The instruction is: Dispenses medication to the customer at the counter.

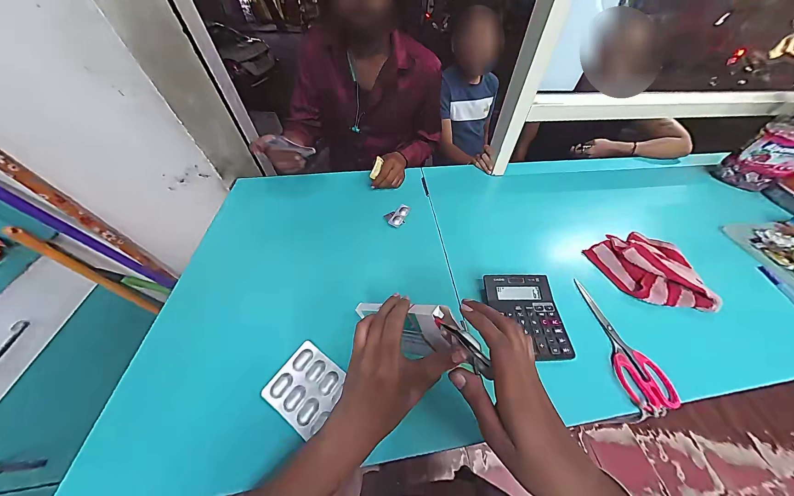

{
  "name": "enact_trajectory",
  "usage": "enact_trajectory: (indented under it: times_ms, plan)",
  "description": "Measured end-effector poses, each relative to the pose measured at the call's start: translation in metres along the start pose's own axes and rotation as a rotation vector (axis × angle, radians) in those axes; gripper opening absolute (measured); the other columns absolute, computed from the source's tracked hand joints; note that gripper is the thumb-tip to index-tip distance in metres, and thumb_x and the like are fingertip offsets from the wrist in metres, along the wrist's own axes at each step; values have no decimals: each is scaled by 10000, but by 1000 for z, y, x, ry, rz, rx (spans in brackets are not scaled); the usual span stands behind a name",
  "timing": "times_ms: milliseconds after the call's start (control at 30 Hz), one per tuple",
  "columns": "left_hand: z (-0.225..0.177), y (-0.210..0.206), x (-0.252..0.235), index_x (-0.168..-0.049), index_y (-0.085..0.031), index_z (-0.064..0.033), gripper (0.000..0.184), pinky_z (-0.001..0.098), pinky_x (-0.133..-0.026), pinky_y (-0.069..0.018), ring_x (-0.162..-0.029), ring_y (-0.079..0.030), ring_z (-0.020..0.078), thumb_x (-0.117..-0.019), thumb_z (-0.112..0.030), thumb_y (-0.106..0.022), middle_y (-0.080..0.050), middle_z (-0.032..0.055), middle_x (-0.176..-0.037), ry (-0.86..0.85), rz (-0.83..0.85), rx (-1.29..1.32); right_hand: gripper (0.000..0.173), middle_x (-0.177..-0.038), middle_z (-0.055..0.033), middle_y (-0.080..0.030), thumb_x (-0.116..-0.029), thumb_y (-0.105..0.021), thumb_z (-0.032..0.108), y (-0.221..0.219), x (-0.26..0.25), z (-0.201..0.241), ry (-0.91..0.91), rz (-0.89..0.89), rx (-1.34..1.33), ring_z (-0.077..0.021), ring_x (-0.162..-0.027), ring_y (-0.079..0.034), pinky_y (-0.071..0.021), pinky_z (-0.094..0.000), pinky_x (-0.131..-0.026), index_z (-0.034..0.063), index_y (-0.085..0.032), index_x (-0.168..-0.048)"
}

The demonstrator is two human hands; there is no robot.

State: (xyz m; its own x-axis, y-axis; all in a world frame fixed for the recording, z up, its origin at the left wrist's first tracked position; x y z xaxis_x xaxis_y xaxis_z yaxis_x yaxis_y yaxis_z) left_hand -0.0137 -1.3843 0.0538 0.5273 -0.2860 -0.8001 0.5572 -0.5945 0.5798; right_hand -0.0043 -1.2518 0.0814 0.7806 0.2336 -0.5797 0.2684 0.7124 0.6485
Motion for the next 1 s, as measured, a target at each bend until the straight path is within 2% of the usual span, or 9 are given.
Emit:
enact_trajectory:
  times_ms: [67,133,267,400,533,633,733,833,1000]
  plan:
    - [2,-2,-1,-1332,-492,-442,371,382,-919,-436,-1177,-577,272,-981,-536,-564,-577,146,-1286,6,-24,30,420,-1374,-114,-568,-1101,-376,434,1,-3,4,51,-32,-23,-214,-1183,-578,-453,-369,-940,188,-477,-1426]
    - [4,-3,-1,-1343,-489,-410,441,357,-881,-442,-1121,-581,256,-941,-541,-612,-574,137,-1272,27,-45,94,320,-1241,-61,-565,-1099,-418,363,8,-5,9,112,-126,2,-153,-1123,-569,-451,-282,-956,208,-507,-1365]
    - [13,-7,6,-1423,-431,-316,761,269,-804,-481,-1025,-604,179,-801,-644,-722,-581,113,-1254,134,-65,231,217,-1006,-13,-530,-1026,-595,210,21,-4,17,213,-249,38,-86,-911,-549,-454,-162,-857,186,-580,-1242]
    - [17,-18,15,-1499,-366,-227,950,229,-816,-506,-1012,-616,147,-751,-679,-740,-594,104,-1244,211,-26,326,147,-915,-27,-555,-986,-640,118,19,-9,21,253,-259,3,-92,-827,-542,-453,-134,-799,111,-646,-1132]
    - [21,-24,20,-1591,-203,-148,1157,188,-941,-494,-1102,-618,85,-732,-662,-784,-612,114,-1224,262,-1,396,122,-858,-7,-570,-972,-658,139,12,-12,17,283,-285,-7,-94,-783,-539,-453,-162,-764,116,-669,-1091]
    - [22,-24,21,-1548,-281,-64,1121,195,-979,-483,-1162,-611,100,-735,-638,-797,-601,179,-1293,263,7,391,63,-867,2,-588,-970,-661,173,3,-12,12,291,-260,-6,-106,-823,-556,-453,-198,-798,147,-656,-1027]
    - [20,-23,19,-1468,-386,-145,967,161,-913,-496,-1102,-616,79,-731,-610,-804,-543,156,-1325,244,3,396,102,-947,3,-584,-996,-650,264,0,-13,8,245,-189,-27,-108,-937,-563,-448,-199,-878,171,-643,-1038]
    - [22,-24,17,-1448,-404,-239,901,155,-858,-508,-1068,-618,57,-733,-607,-810,-520,125,-1351,250,9,441,161,-1063,6,-601,-995,-657,334,3,-17,1,200,-114,-59,-97,-1071,-556,-428,-196,-974,184,-646,-1052]
    - [19,-26,18,-1440,-410,-275,873,162,-835,-512,-1050,-632,59,-744,-629,-799,-541,115,-1356,240,16,456,186,-1064,-2,-663,-1030,-609,338,6,-16,3,234,-76,-78,-116,-1053,-598,-449,-242,-950,160,-629,-980]
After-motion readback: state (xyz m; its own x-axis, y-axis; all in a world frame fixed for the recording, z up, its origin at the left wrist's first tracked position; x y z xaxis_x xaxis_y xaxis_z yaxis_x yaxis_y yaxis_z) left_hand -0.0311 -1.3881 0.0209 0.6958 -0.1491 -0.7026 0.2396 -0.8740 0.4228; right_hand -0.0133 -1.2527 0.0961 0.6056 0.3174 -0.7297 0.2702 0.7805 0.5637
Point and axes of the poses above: each hand's wrist, its own x-axis away from the middle knuckle, its own y-axis out of the back of the hand, z = x × y, the point moved 10 cm from there along -x, towards the middle knuckle
